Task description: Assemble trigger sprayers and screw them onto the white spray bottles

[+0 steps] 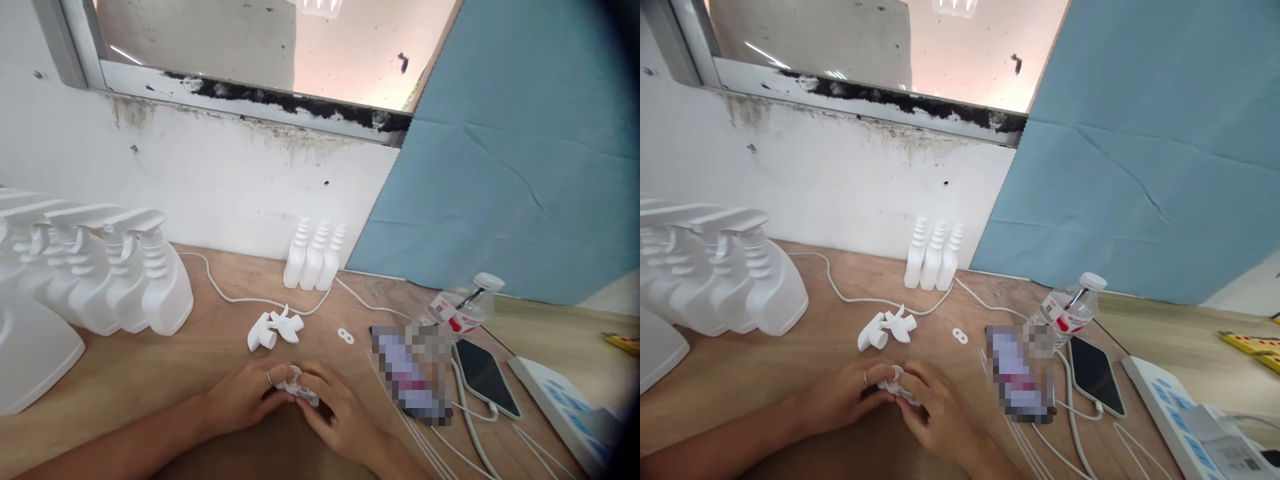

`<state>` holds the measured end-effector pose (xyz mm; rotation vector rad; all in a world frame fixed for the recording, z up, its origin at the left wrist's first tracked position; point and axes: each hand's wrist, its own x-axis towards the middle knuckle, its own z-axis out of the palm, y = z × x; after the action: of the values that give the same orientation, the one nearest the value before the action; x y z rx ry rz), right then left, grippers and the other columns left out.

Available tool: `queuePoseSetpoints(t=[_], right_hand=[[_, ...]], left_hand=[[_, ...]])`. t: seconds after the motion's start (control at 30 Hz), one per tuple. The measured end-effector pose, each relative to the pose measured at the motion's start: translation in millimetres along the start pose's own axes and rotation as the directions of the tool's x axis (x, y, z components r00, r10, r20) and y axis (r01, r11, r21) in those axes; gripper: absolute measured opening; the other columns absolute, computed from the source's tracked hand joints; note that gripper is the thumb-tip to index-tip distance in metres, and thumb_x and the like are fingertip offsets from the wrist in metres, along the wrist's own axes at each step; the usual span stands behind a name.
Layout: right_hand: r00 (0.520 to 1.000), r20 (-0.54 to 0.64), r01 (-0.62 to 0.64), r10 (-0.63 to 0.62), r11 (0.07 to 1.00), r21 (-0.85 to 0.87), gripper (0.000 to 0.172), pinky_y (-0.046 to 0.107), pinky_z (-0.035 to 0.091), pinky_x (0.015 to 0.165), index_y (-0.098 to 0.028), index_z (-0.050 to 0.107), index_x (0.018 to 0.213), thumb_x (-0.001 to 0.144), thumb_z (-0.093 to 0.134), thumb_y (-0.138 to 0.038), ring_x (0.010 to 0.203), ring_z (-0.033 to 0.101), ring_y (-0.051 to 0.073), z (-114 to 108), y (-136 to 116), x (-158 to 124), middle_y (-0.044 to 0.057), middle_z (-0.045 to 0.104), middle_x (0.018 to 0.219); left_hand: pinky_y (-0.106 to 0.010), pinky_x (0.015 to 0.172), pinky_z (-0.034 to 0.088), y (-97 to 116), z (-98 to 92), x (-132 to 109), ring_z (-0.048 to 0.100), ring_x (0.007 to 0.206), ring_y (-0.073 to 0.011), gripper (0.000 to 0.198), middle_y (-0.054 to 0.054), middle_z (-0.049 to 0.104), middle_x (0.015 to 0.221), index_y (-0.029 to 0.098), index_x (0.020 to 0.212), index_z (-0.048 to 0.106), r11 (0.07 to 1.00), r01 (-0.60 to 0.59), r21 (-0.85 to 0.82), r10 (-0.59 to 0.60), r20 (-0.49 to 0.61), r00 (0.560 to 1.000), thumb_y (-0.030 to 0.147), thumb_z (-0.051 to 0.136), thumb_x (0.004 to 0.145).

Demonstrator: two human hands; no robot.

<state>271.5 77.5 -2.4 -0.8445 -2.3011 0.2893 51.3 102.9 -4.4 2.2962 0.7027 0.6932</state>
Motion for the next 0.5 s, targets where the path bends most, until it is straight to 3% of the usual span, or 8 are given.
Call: queuePoseSetpoints(t=[0.27, 0.5], right_hand=[[0.995, 0.071, -0.07, 0.068, 0.997, 0.035, 0.044, 0.03, 0.051, 0.088, -0.028, 0.052, 0.126, 0.085, 0.052, -0.013, 0.101, 0.06, 0.019, 3.2, -0.9, -3.3, 0.007, 0.06, 0.114], [0.997, 0.019, -0.071, 0.07, 0.994, 0.077, 0.049, 0.029, 0.052, 0.086, -0.026, 0.052, 0.125, 0.08, 0.053, -0.008, 0.099, 0.061, 0.018, 8.8, 4.6, -5.5, 0.007, 0.061, 0.112]], left_hand=[[-0.024, 0.089, 0.046, 1.1, -5.8, 0.9, 0.062, 0.101, -0.0155, 0.019, -0.003, 0.066, 0.11, 0.023, 0.107, 0.058, 0.995, -0.079, 0.06, 0.077, 0.025, 0.997, 0.034, 0.045, 0.097], [-0.024, 0.084, 0.048, -2.1, -2.6, -0.2, 0.063, 0.096, -0.0159, 0.024, -0.003, 0.067, 0.107, 0.022, 0.111, 0.055, 0.994, -0.008, 0.105, 0.007, 0.011, 1.0, 0.04, 0.049, 0.095]])
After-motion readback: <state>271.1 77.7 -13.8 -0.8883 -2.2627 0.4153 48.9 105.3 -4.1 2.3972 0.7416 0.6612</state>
